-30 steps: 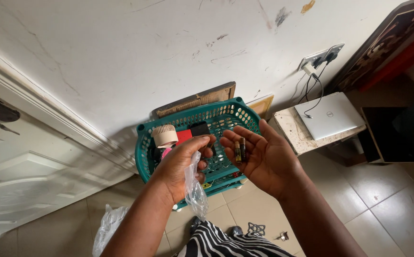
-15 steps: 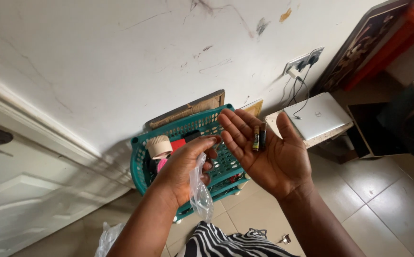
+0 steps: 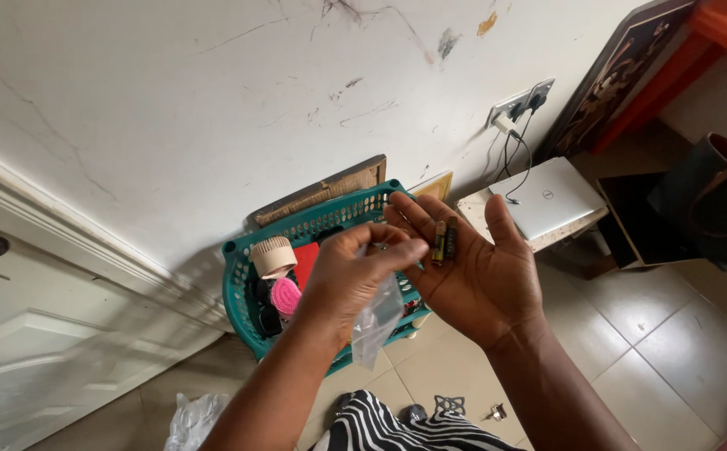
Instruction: Organizing various personal care items and accessories in a storage shelf.
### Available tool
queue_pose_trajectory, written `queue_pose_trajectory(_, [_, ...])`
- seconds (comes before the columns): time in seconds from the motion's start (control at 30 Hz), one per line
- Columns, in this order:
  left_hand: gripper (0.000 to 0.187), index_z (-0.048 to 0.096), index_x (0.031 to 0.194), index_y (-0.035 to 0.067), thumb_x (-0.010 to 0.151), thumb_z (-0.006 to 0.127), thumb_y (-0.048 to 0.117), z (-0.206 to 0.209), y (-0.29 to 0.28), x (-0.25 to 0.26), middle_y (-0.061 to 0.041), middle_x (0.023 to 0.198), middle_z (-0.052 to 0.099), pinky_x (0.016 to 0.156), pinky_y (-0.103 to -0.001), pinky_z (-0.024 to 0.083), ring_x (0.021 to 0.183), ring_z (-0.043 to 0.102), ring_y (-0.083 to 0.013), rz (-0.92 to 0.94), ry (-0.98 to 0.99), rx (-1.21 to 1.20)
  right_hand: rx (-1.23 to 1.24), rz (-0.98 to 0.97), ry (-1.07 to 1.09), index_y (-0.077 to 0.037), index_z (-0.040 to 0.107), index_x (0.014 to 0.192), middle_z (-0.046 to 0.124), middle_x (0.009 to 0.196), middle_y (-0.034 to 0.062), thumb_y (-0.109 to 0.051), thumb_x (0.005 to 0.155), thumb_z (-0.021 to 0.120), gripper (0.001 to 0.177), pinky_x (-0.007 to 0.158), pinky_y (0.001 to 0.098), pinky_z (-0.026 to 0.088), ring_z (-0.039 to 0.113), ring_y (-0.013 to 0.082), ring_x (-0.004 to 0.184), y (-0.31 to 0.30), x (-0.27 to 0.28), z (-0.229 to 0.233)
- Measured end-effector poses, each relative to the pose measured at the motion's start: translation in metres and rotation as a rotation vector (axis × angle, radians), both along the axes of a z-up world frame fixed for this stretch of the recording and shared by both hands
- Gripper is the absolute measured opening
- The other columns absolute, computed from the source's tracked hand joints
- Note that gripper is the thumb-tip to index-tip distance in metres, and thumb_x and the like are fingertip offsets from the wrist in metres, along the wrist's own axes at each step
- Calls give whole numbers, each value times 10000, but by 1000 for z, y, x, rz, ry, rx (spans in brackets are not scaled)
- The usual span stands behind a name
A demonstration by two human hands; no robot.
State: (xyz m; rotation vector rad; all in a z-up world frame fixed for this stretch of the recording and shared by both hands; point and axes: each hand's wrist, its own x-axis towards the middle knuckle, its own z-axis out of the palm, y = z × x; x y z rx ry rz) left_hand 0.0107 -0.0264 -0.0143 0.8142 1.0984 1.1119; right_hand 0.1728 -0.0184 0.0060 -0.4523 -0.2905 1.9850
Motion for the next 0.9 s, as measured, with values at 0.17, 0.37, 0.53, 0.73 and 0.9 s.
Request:
queue_pose_trajectory(0.17, [277, 794, 860, 52, 728, 890, 275, 3, -1, 0, -41, 762, 772, 622, -263, 557, 667, 689, -93, -49, 351, 83, -15, 22, -51, 29, 517, 1373, 531, 1484, 255, -649, 1003, 315, 798, 1149, 511, 373, 530, 403, 1306, -1, -10, 0])
queue_pose_trajectory(0.37, [297, 836, 883, 119, 740, 839, 379, 11, -6, -6, -32, 736, 796, 608, -270, 560, 642, 722, -91, -109, 610, 6, -24, 52, -48, 4, 538, 1351, 543, 1472, 259, -633, 1000, 365, 747, 1144, 511, 374, 537, 392, 1325, 2, -13, -13])
queue_pose_trajectory(0.53, [307, 839, 898, 141, 717, 803, 387, -4, -13, -14, -41, 711, 788, 601, -283, 554, 627, 726, -105, -95, 704, -63, 4, 161, 45, -38, 551, 1406, 535, 1477, 239, -559, 1035, 415, 654, 1139, 500, 361, 510, 371, 1343, 5, -23, -29])
queue_pose_trajectory(0.73, [315, 833, 886, 135, 714, 775, 393, -36, -36, -39, -71, 678, 755, 606, -316, 546, 624, 720, -158, 37, 701, -147, -49, 184, -460, -115, 655, 1171, 696, 960, 44, -319, 1016, 631, 257, 801, 370, 527, 664, 192, 892, 13, -37, -91])
queue_pose_trajectory(0.9, [330, 829, 876, 163, 719, 802, 452, -73, -59, -67, -47, 739, 770, 670, -346, 572, 701, 757, -193, 112, 817, -260, 195, 478, -1020, -80, 771, 1026, 587, 692, -46, -379, 928, 695, 323, 485, 246, 323, 406, 57, 547, 4, -67, -105])
